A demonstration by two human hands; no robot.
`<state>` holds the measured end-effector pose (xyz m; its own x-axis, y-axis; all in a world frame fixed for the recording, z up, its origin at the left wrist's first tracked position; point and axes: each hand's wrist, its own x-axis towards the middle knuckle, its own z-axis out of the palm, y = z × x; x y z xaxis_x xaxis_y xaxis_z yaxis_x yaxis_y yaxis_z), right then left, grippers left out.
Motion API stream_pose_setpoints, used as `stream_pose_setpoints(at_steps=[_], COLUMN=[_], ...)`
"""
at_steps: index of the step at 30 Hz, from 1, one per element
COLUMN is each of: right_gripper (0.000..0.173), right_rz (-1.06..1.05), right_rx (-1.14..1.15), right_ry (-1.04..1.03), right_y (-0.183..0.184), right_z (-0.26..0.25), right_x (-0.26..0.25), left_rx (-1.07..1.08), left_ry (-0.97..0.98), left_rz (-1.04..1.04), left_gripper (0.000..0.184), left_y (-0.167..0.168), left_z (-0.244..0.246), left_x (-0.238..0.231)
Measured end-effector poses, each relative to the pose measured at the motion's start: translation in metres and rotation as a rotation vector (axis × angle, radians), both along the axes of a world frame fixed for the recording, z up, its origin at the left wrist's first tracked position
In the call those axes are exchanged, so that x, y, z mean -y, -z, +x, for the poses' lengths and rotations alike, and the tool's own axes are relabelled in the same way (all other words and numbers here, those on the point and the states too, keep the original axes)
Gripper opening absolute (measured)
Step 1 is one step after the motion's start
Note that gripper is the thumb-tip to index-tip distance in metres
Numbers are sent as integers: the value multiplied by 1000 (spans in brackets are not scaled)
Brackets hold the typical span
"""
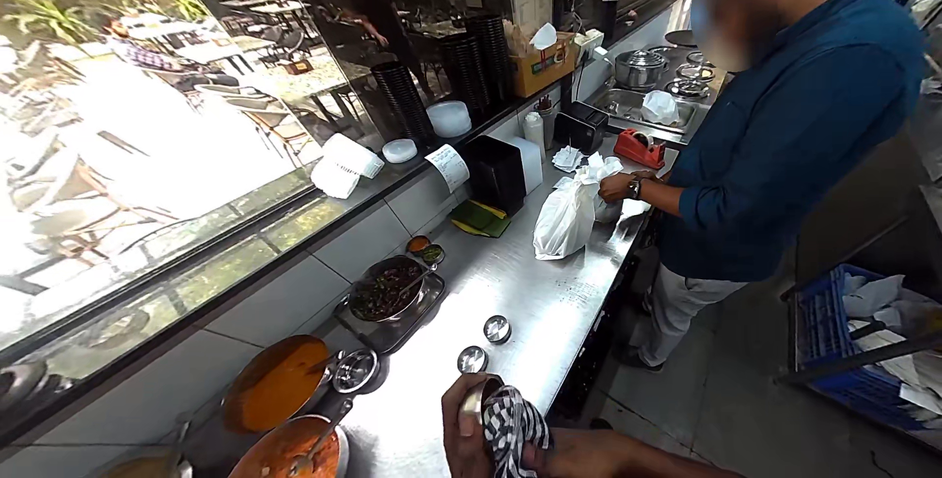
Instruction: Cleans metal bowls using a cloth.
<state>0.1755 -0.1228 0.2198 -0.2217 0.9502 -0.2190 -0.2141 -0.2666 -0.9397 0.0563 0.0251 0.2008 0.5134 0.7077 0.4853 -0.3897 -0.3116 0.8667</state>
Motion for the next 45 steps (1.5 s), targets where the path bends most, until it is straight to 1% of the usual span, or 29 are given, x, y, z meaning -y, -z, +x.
stream_pose_setpoints(at_steps=[3,4,5,6,7,8,10,12,13,14,15,16,17,18,20,21,23,25,27,29,31,32,34,36,38,40,42,43,45], right_gripper=[63,58,47,32,26,28,29,55,62,62,58,46,29,20,37,34,20,17,22,29,45,46,33,29,40,41,44,47,51], right_rz=[158,226,318,445,544,587,564,408,364,361,380,428,485,559,699,790,857,690,558,497,484,492,510,548,662,784,796,796,824], right_rx=[768,1013,1229,1419,1548,1597,1472,1163,1047,1011,1047,1162,1322,1480,1636,1587,1214,707,378,256,264,254,193,243,487,794,1071,1163,1395], right_ry=[-4,-17,-10,35,88,112,85,-67,-115,-141,-157,-152,-125,-67,51,144,395,641,771,801,752,739,766,773,694,544,414,369,328], right_y=[-6,-15,-24,-30,-35,-40,-44,-38,-34,-30,-30,-35,-42,-48,-61,-65,-72,-72,-63,-46,-31,-24,-14,-15,-21,-25,-21,-17,-11], right_z=[32,42,49,54,55,53,41,29,27,29,32,37,42,48,58,63,72,78,85,86,78,71,54,38,30,26,18,13,7], right_x=[-5,-9,-13,-18,-23,-28,-32,-30,-29,-27,-24,-21,-19,-19,-19,-17,-8,13,24,27,27,26,25,21,13,0,-12,-15,-15], left_rx=[-5,-6,-4,12,34,40,-3,-55,-72,-80,-81,-71,-56,-39,14,43,101,122,155,184,214,223,213,114,-132,-338,-371,-375,-370], left_ry=[66,90,108,125,155,183,235,285,313,334,353,369,373,372,406,441,504,646,692,705,743,754,760,681,464,286,271,260,269], left_rz=[-130,-198,-274,-348,-398,-412,-374,-329,-314,-315,-336,-366,-405,-449,-552,-620,-804,-873,-916,-954,-977,-978,-958,-895,-742,-502,-297,-251,-298], left_gripper=[59,60,61,61,59,57,57,57,57,57,57,56,55,56,57,58,65,70,70,69,67,67,68,69,67,63,64,62,57], left_y=[-6,-8,-11,-14,-16,-17,-18,-19,-22,-25,-24,-21,-18,-17,-19,-22,-32,-35,-39,-44,-48,-49,-51,-51,-57,-60,-56,-52,-50], left_z=[2,2,3,5,7,9,9,5,3,0,-2,-3,-2,1,7,7,4,-3,-9,-13,-14,-13,-12,-12,-12,-8,-6,-6,-8], left_x=[5,6,6,7,7,5,-5,-15,-19,-20,-20,-19,-17,-15,-13,-12,-12,-19,-21,-19,-17,-16,-17,-17,-12,-7,-7,-8,-10])
